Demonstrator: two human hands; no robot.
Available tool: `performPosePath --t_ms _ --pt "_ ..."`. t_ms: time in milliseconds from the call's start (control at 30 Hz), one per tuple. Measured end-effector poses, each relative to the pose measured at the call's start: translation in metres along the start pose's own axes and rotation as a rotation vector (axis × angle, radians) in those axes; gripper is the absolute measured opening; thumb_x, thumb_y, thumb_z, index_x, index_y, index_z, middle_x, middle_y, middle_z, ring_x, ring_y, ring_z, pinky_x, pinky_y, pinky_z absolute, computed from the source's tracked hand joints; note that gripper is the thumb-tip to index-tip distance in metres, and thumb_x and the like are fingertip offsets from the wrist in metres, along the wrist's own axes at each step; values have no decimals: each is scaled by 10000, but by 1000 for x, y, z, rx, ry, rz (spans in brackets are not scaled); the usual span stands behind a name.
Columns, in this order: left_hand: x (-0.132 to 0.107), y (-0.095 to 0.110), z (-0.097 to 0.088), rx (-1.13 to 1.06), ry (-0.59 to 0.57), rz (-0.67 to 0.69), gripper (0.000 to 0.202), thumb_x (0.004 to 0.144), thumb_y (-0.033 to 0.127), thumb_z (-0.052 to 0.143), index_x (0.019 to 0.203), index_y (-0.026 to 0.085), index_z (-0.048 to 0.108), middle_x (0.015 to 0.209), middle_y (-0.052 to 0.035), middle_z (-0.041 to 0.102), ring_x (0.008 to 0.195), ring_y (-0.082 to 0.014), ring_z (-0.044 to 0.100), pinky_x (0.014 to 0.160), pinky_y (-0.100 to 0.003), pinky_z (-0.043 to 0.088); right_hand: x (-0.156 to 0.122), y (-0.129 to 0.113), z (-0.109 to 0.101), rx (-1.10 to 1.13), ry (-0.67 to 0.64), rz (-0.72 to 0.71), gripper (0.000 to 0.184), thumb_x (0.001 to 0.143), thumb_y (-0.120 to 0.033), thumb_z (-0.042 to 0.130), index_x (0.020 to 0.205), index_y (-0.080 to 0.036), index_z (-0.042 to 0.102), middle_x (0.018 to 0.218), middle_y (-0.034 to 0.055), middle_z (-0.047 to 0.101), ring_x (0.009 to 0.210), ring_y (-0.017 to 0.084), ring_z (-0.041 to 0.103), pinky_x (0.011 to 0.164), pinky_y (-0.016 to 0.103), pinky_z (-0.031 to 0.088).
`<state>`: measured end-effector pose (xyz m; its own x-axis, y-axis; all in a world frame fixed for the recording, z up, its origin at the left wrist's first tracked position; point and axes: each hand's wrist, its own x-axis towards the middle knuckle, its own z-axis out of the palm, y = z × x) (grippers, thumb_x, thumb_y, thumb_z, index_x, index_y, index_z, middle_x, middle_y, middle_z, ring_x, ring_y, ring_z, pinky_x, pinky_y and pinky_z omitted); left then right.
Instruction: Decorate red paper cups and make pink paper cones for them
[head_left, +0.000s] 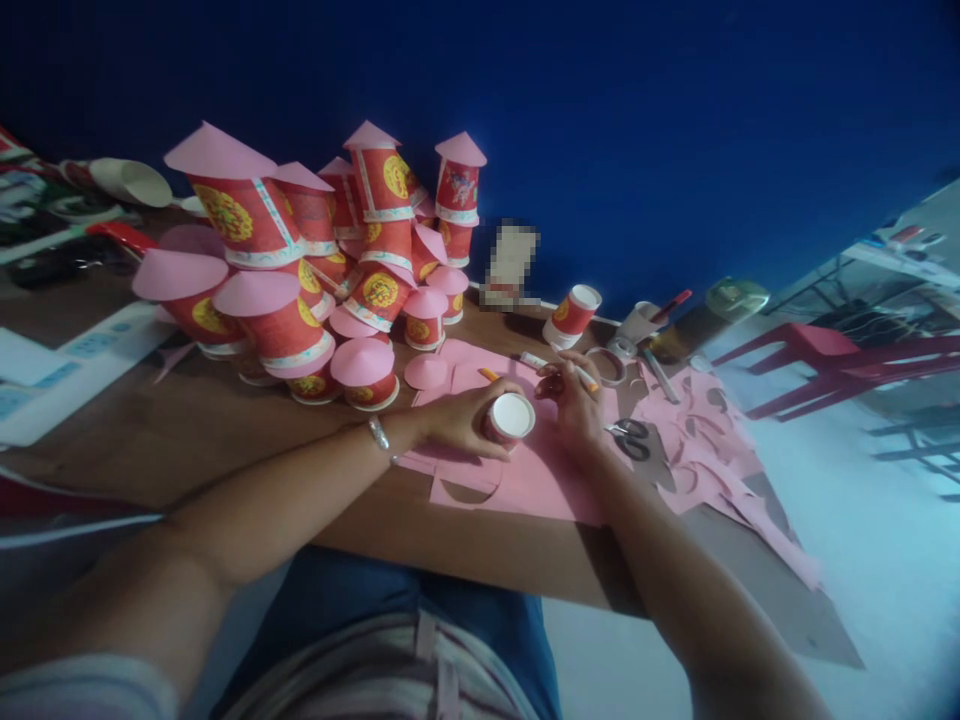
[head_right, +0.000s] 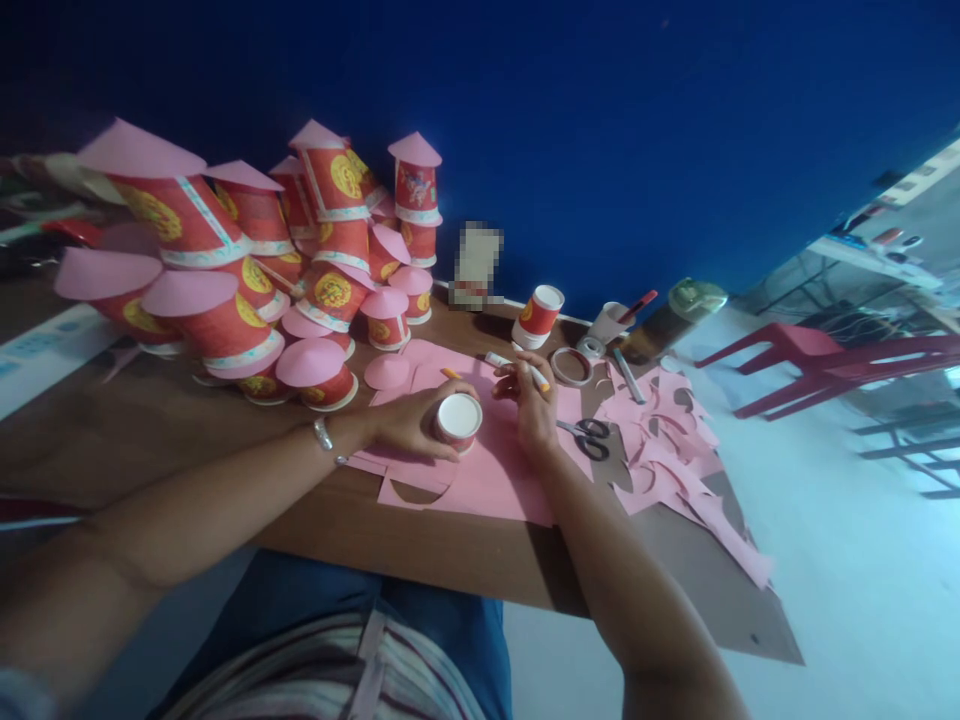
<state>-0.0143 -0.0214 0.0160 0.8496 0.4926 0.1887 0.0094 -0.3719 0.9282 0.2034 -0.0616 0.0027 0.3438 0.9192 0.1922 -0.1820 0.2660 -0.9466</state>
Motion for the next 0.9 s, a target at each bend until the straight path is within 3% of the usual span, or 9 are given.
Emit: performPosePath --t_ms 67,167,267,367,500,600,767,900 --pt "2 -2 0 -65 110 -88 641 701 311 866 1260 250 559 1031 -38 702 901 -210 694 759 -322 555 -4 -2 3 -85 -22 -38 348 905 -516 686 1140 -267 621 846 -7 694 597 117 626 564 262 522" --pt "9 -7 -1 -348 250 -90 596 698 322 873 1185 204 550 1061 -72 712 938 -214 703 804 -347 576 -9 -5 8 -192 -37 -112 322 942 -524 632 1132 -265 646 893 5 673 626 118 629 568 269 528" --pt "15 -10 -2 -578 269 -111 561 703 348 879 1148 177 581 1065 -101 729 946 -228 716 835 -394 590 -17 -6 12 -287 -53 -203 237 978 -475 591 1110 -288 648 967 17 667 670 132 640 597 293 548" --pt "15 -9 -2 -679 297 -149 494 719 324 874 1104 165 607 1045 -95 735 950 -227 725 870 -398 588 -26 -5 15 -490 -138 -380 166 999 -390 570 1113 -299 648 1026 39 681 782 174 672 729 359 575" --pt "13 -7 -4 -692 330 -198 521 715 286 861 1136 176 574 1009 -65 725 918 -221 727 787 -345 584 -36 -1 13 -693 -270 -584 169 992 -281 572 1140 -305 649 1028 59 718 920 233 692 846 425 566" --pt "13 -6 -7 -638 302 -219 526 707 257 856 1141 174 571 1017 -63 718 914 -208 715 776 -332 574 -31 -5 9 -751 -253 -635 222 1024 -237 497 1194 -310 620 1058 62 744 898 230 716 823 418 572" --pt "14 -5 -8 -613 234 -239 466 730 258 837 1111 165 586 1018 -67 706 894 -194 694 796 -350 568 21 -36 11 -1156 -281 -788 279 1015 -207 478 1252 -239 623 1318 130 709 1153 290 664 954 447 514" --pt "16 -6 -7 -580 220 -212 500 717 274 846 1133 175 587 1047 -67 698 925 -200 680 812 -352 555 92 -50 22 -1574 -318 -820 333 1006 -165 446 1279 -208 631 1515 119 577 1422 329 458 1056 483 418"
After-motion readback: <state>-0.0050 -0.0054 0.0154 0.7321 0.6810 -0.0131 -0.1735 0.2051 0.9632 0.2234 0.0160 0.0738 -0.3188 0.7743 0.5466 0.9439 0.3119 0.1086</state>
